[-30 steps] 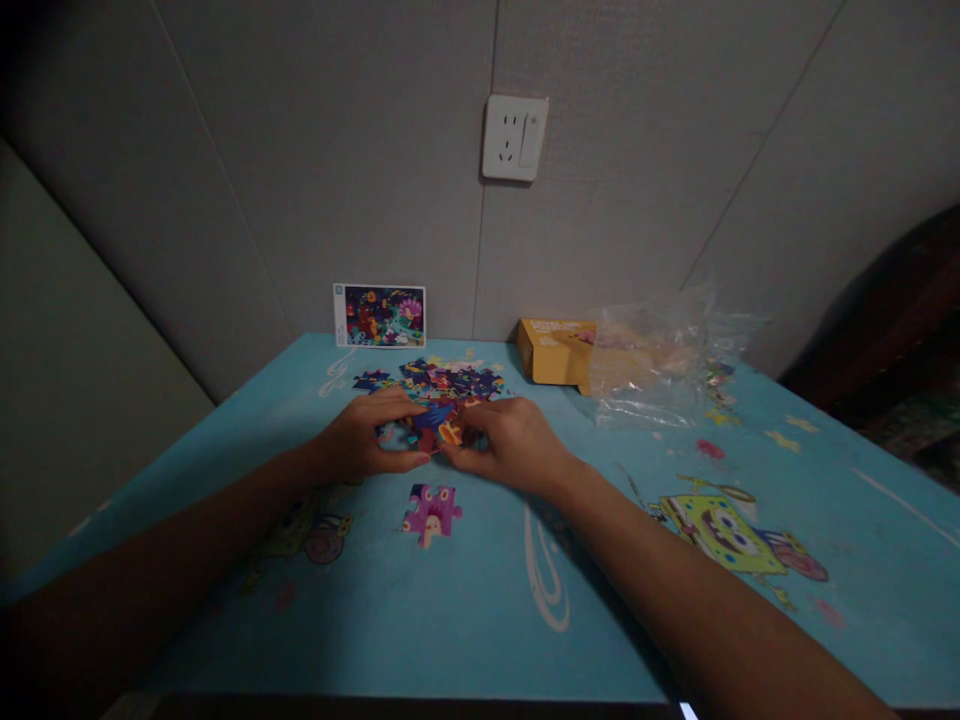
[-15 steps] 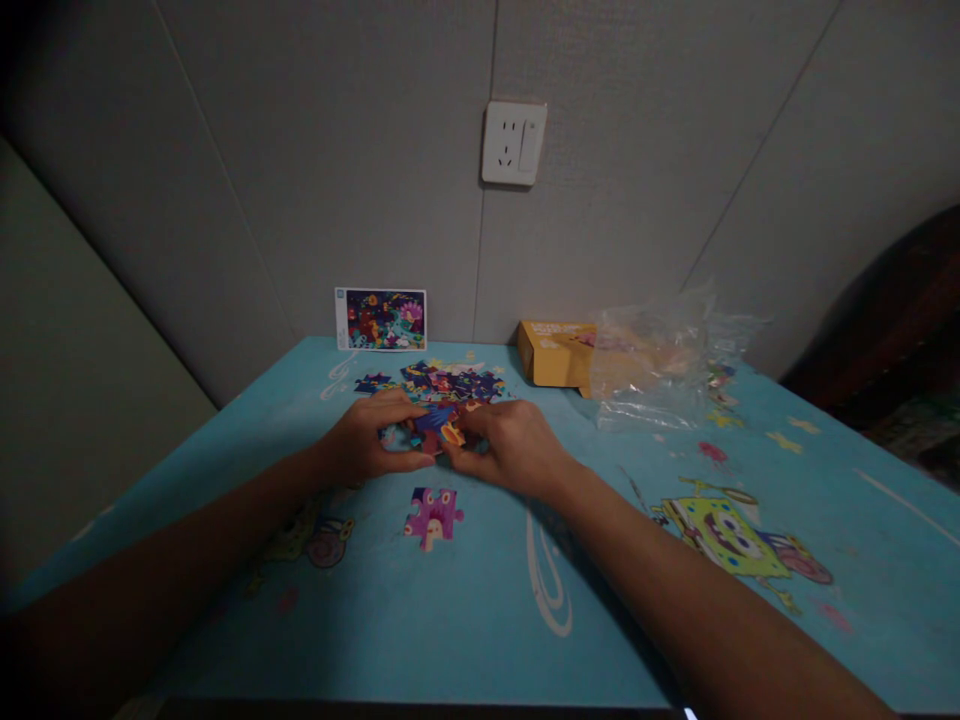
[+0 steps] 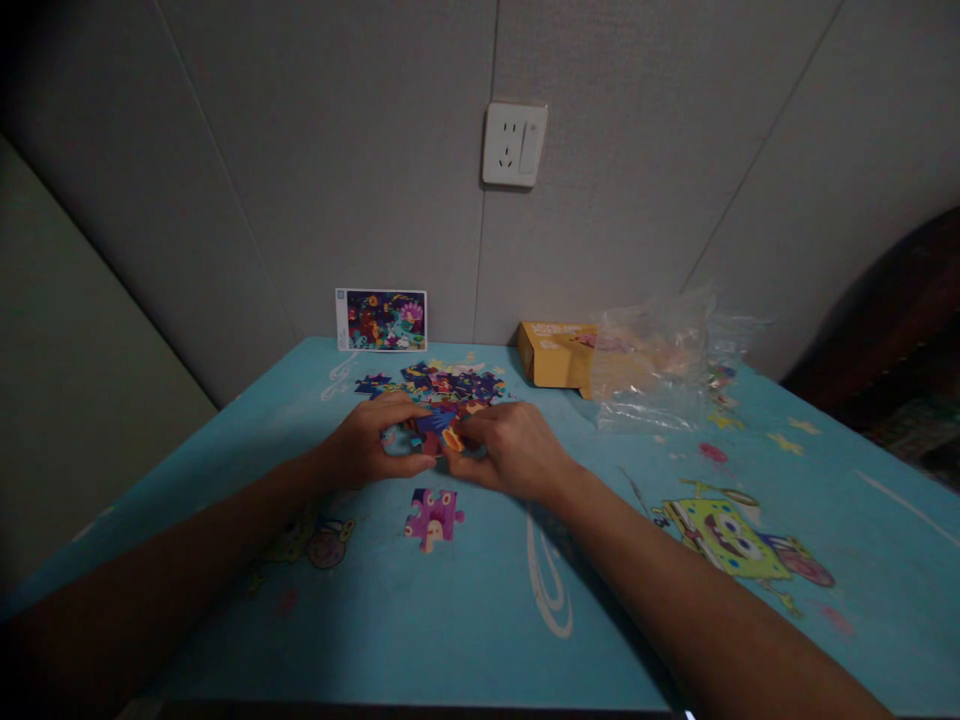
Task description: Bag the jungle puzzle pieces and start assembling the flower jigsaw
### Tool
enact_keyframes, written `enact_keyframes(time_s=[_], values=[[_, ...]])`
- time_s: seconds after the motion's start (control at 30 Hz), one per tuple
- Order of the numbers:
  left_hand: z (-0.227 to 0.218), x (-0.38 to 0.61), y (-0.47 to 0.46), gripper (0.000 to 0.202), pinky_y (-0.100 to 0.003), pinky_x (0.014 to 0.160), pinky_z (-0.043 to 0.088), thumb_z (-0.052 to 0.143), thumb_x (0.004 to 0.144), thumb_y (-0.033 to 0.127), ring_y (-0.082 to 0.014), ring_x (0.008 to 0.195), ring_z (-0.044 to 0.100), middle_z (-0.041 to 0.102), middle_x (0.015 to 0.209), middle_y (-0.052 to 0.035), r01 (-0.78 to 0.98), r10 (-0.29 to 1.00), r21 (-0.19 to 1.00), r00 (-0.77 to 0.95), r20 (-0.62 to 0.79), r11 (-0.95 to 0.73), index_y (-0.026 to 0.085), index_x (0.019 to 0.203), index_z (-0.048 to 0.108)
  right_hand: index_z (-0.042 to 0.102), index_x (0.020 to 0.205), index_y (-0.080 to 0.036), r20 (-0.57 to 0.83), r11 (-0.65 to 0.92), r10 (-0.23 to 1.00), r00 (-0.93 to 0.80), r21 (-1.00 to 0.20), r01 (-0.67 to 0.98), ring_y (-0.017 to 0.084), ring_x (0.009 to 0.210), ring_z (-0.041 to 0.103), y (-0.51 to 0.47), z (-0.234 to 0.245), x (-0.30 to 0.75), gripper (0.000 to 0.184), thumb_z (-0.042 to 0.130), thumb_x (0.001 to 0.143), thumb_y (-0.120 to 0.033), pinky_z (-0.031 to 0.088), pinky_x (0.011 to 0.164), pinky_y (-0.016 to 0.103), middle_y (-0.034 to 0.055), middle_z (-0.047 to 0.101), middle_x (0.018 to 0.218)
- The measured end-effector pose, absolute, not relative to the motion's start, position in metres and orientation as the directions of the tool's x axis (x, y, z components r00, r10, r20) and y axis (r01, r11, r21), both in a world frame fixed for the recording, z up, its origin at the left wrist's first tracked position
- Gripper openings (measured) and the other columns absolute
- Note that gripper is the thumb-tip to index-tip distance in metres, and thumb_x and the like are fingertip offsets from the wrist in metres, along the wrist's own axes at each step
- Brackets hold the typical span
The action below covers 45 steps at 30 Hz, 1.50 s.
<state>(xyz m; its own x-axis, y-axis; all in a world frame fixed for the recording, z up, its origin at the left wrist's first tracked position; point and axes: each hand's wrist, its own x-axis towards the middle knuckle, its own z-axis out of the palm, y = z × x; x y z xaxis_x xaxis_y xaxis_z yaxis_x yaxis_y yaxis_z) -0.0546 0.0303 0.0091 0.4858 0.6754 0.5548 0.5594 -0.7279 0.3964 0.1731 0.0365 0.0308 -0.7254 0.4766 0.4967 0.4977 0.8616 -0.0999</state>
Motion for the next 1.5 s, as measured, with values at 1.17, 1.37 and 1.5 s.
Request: enact_keyframes(time_s=[1.17,1.37,1.5], values=[[0.017,-0.045,0.025,0.018,-0.023,0.061,0.042,0.051,0.085,0.023,-0.0106,0.063,0.052,0.057,0.065,0.0014,0.491,0.751,0.574,0.342,0.564,-0.655,0.015,0.071,0.059,0.075,0.077,-0.019,0.346,0.738,0.674,-0.652,-0.333,0.586,0.012,0.055,0.053,0.033,0.034,0.168,0.036,0.054,0.089,-0.047,0.032,0.057,0.03,0.0041,0.066,0.065],[0.02,-0.045,0.027,0.024,-0.022,0.063,0.043,0.049,0.086,0.025,-0.0099,0.062,0.054,0.059,0.062,0.0017,0.432,0.823,0.701,0.29,0.488,-0.568,0.015,0.065,0.058,0.067,0.07,-0.017,0.374,0.684,0.729,-0.573,-0.422,0.594,0.01,0.048,0.046,0.035,0.033,0.169,0.036,0.055,0.089,-0.045,0.03,0.052,0.028,0.0007,0.058,0.055],[0.02,-0.043,0.025,0.023,-0.023,0.064,0.043,0.05,0.086,0.025,-0.0106,0.063,0.055,0.06,0.063,0.0014,0.421,0.815,0.699,0.326,0.479,-0.579,0.016,0.067,0.058,0.061,0.066,-0.015,0.286,0.535,0.811,-0.511,-0.715,0.449,0.01,0.049,0.046,0.037,0.023,0.166,0.045,0.046,0.091,-0.049,0.032,0.049,0.026,0.0024,0.06,0.056]])
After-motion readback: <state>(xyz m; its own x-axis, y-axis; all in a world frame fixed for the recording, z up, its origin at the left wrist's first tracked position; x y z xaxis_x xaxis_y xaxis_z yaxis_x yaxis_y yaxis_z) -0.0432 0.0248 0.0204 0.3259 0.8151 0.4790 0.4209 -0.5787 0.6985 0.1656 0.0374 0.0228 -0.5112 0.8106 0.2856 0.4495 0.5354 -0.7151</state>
